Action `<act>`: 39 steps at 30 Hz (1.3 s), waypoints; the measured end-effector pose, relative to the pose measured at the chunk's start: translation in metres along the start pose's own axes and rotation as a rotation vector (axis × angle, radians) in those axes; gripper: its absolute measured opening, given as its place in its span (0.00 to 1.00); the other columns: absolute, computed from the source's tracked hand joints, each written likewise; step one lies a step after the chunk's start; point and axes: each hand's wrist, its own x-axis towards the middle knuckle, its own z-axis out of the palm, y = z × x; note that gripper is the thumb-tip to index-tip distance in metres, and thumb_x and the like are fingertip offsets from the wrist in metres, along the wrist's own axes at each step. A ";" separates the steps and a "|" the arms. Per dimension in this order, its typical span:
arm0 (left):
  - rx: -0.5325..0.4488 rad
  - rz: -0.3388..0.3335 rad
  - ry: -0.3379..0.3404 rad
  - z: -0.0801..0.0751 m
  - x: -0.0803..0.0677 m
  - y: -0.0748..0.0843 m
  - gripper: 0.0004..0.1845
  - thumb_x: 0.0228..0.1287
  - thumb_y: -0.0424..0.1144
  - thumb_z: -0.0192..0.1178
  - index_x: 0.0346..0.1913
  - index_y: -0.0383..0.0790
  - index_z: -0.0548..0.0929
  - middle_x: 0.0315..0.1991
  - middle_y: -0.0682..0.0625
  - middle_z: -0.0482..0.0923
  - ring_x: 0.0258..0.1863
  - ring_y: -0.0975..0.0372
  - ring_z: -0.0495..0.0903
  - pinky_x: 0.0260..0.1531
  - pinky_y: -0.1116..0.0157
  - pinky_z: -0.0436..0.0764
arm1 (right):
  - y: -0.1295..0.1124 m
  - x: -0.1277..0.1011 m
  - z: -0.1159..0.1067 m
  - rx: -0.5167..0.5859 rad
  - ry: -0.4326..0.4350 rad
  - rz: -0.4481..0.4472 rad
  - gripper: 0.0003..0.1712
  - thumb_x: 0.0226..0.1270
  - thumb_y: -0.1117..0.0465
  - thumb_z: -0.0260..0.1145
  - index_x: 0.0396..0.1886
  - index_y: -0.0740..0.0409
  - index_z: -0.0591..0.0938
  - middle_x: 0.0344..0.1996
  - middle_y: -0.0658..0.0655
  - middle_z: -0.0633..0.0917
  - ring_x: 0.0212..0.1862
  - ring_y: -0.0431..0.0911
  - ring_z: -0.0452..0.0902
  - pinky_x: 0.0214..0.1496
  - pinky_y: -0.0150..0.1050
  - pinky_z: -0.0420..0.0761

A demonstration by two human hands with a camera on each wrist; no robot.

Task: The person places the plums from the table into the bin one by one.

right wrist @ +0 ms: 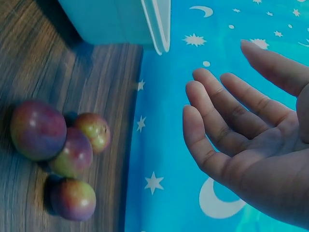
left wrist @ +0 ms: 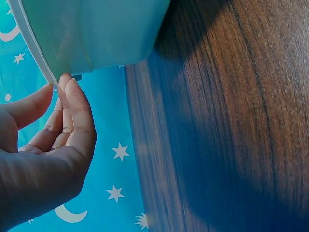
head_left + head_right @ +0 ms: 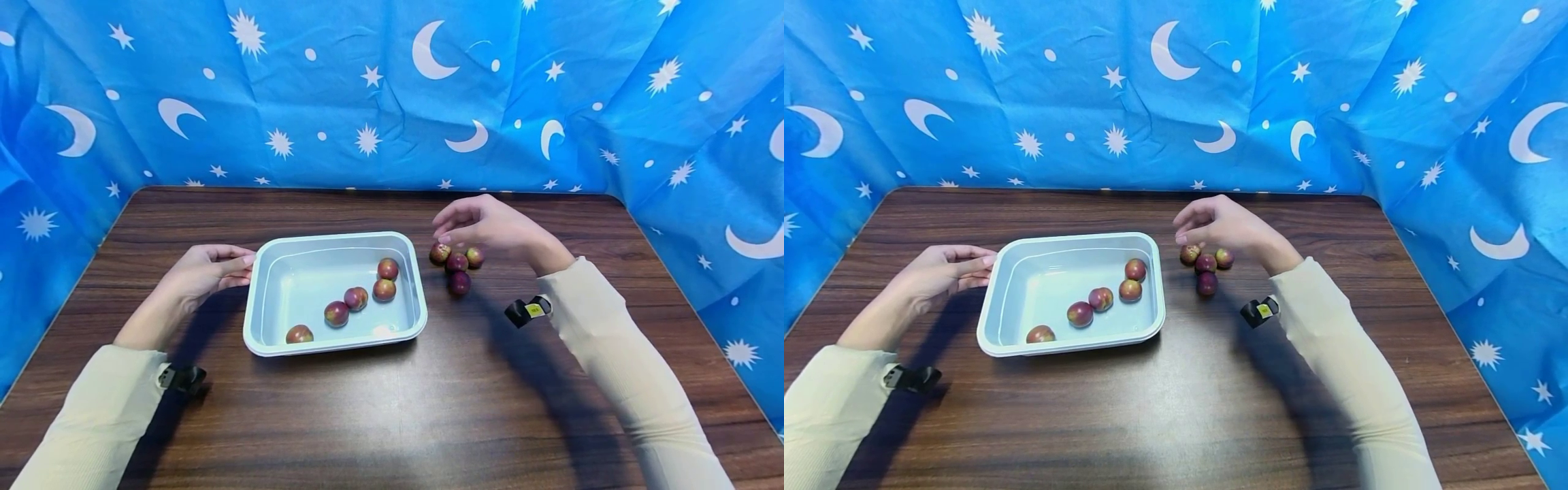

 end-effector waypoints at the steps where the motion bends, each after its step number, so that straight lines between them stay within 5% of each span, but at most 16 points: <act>1: 0.001 0.001 0.000 0.000 0.000 0.000 0.21 0.68 0.32 0.49 0.56 0.17 0.63 0.30 0.57 0.78 0.30 0.68 0.79 0.40 0.66 0.81 | 0.001 -0.001 -0.002 -0.004 0.003 -0.002 0.16 0.62 0.58 0.64 0.48 0.57 0.78 0.43 0.59 0.82 0.43 0.52 0.77 0.46 0.46 0.78; 8: -0.020 0.007 -0.005 0.000 0.001 -0.001 0.20 0.68 0.32 0.50 0.55 0.17 0.64 0.30 0.57 0.79 0.30 0.68 0.80 0.39 0.67 0.82 | 0.010 -0.006 -0.012 -0.011 0.038 0.019 0.17 0.62 0.59 0.64 0.49 0.60 0.77 0.42 0.57 0.82 0.38 0.49 0.77 0.38 0.39 0.81; 39: -0.020 0.005 -0.004 -0.001 0.000 0.000 0.17 0.67 0.31 0.50 0.52 0.19 0.66 0.30 0.57 0.79 0.30 0.68 0.80 0.39 0.67 0.82 | 0.058 -0.023 -0.034 0.111 0.137 0.136 0.19 0.63 0.61 0.63 0.50 0.68 0.74 0.42 0.64 0.80 0.39 0.48 0.80 0.39 0.38 0.82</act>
